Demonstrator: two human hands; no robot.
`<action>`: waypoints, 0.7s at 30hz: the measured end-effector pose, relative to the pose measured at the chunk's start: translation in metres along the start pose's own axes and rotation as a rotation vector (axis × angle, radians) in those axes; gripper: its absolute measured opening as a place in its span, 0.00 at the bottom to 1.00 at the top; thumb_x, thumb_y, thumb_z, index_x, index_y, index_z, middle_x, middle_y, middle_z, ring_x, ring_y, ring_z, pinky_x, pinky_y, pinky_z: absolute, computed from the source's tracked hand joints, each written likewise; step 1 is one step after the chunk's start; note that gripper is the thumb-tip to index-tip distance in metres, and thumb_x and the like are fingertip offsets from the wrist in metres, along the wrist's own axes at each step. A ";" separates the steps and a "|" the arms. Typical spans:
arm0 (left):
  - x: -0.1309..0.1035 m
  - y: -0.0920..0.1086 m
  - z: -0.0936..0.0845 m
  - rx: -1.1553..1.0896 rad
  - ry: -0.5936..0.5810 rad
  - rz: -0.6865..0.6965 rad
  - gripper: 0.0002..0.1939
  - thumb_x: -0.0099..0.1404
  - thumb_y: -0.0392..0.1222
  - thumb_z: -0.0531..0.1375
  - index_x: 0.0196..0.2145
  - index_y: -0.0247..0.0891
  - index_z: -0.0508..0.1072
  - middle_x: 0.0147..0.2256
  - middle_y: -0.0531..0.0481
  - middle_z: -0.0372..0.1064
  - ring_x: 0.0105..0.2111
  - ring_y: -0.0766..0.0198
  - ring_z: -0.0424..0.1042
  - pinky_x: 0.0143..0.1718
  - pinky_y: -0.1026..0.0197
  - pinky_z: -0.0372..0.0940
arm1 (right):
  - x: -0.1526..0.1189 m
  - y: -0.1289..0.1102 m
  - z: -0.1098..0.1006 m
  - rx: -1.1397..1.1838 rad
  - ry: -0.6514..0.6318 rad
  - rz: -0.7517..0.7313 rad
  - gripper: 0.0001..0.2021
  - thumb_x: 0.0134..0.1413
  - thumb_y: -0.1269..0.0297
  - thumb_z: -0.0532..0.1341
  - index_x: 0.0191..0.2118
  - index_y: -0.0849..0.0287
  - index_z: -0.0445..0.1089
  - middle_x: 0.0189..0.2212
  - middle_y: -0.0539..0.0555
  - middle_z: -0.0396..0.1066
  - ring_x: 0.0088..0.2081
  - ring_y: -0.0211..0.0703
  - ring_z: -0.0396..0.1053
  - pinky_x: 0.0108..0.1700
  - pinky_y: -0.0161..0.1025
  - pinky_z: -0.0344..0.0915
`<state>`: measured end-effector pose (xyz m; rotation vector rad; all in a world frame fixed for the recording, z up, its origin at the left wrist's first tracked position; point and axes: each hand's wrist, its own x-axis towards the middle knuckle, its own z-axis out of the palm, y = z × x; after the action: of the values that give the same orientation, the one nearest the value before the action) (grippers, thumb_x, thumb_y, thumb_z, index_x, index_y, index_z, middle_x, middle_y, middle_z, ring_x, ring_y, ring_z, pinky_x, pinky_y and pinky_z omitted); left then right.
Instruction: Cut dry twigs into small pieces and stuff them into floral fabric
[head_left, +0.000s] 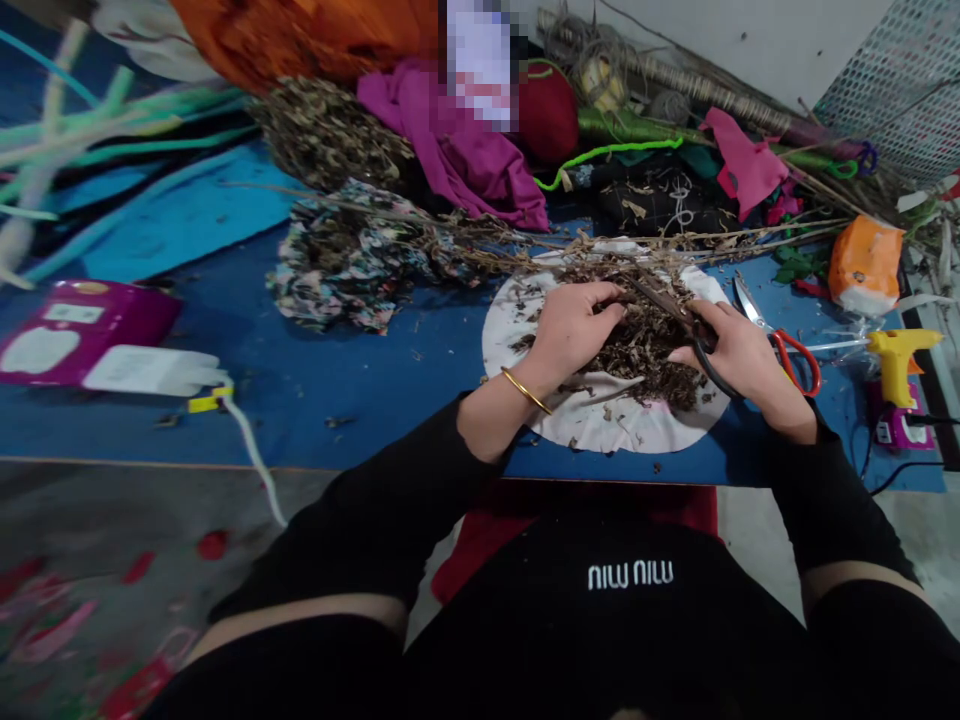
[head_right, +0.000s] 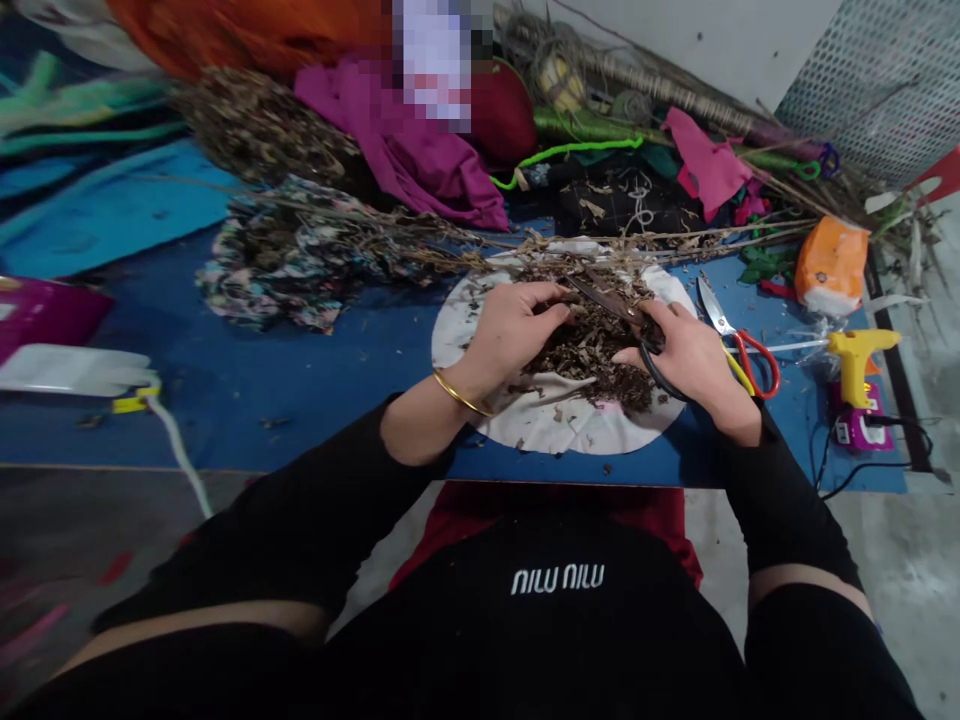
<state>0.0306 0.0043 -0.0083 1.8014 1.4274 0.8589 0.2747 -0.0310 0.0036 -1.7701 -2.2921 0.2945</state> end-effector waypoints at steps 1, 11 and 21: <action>0.000 0.000 0.000 0.000 0.004 -0.002 0.11 0.63 0.36 0.59 0.36 0.39 0.83 0.41 0.48 0.84 0.43 0.55 0.79 0.50 0.56 0.70 | 0.000 0.000 0.000 -0.001 -0.003 0.000 0.40 0.57 0.26 0.56 0.60 0.54 0.72 0.44 0.61 0.75 0.42 0.58 0.73 0.38 0.44 0.64; 0.000 0.000 0.000 -0.016 0.004 0.015 0.11 0.62 0.35 0.58 0.35 0.38 0.82 0.38 0.49 0.83 0.41 0.57 0.78 0.48 0.57 0.69 | 0.000 -0.001 -0.002 0.004 -0.013 -0.009 0.40 0.57 0.26 0.56 0.60 0.54 0.71 0.43 0.60 0.75 0.41 0.56 0.73 0.38 0.43 0.63; 0.001 -0.002 0.003 -0.092 -0.017 0.002 0.10 0.63 0.36 0.59 0.33 0.39 0.81 0.36 0.49 0.83 0.39 0.59 0.78 0.47 0.57 0.70 | -0.001 -0.002 -0.002 0.011 -0.027 -0.018 0.38 0.58 0.27 0.57 0.59 0.54 0.71 0.44 0.60 0.75 0.41 0.56 0.73 0.39 0.44 0.64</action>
<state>0.0322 0.0052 -0.0120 1.7381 1.3537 0.8935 0.2733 -0.0321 0.0060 -1.7499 -2.3188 0.3288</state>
